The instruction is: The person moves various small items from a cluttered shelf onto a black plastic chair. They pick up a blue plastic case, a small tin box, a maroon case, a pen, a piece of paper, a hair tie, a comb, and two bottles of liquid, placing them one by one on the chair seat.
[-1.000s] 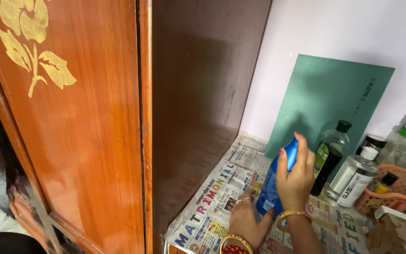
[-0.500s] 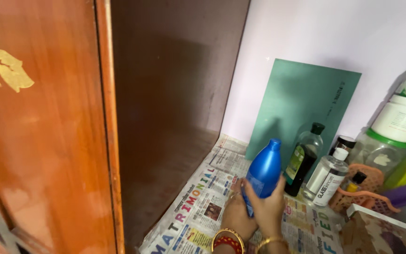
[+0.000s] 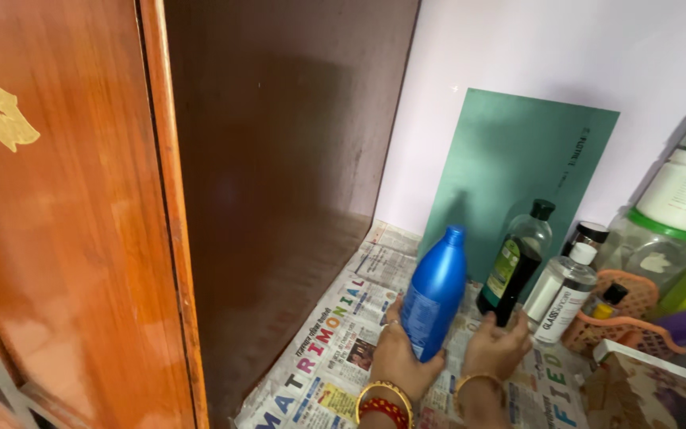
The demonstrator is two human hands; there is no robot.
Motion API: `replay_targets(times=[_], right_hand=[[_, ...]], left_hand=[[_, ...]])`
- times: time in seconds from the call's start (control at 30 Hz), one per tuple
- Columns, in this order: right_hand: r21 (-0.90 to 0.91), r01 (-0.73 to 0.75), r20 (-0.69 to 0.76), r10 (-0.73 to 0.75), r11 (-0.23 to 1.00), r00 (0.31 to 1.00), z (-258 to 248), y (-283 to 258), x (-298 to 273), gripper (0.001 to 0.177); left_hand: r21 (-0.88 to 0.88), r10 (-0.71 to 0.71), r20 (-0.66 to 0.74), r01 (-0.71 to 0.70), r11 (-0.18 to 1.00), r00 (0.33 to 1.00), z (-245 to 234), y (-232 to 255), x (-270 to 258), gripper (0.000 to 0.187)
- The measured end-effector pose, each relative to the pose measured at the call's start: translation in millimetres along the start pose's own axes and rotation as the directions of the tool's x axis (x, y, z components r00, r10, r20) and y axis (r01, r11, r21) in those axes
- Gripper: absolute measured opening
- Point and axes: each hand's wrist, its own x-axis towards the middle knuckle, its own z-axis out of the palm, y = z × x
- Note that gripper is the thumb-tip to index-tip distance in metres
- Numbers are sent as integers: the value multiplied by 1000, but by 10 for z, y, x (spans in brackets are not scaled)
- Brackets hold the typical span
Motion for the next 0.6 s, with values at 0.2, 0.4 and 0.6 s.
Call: replay_targets(times=[0.2,0.4,0.6], right_hand=[[230,21,43,-32,973,999,241,224,253,68],[104,153,3,-154,983,988,394,344,555,69],[-177,-87,92,104,980,990,379,191,615,75]], left_hand=[[-31,100,-52,-101,994,994,55,-114,15,103],[-58,-18,71,22,998,997,-20,-71,22,101],[-71,-11,64,16,997,998,-1,-105,45,100]])
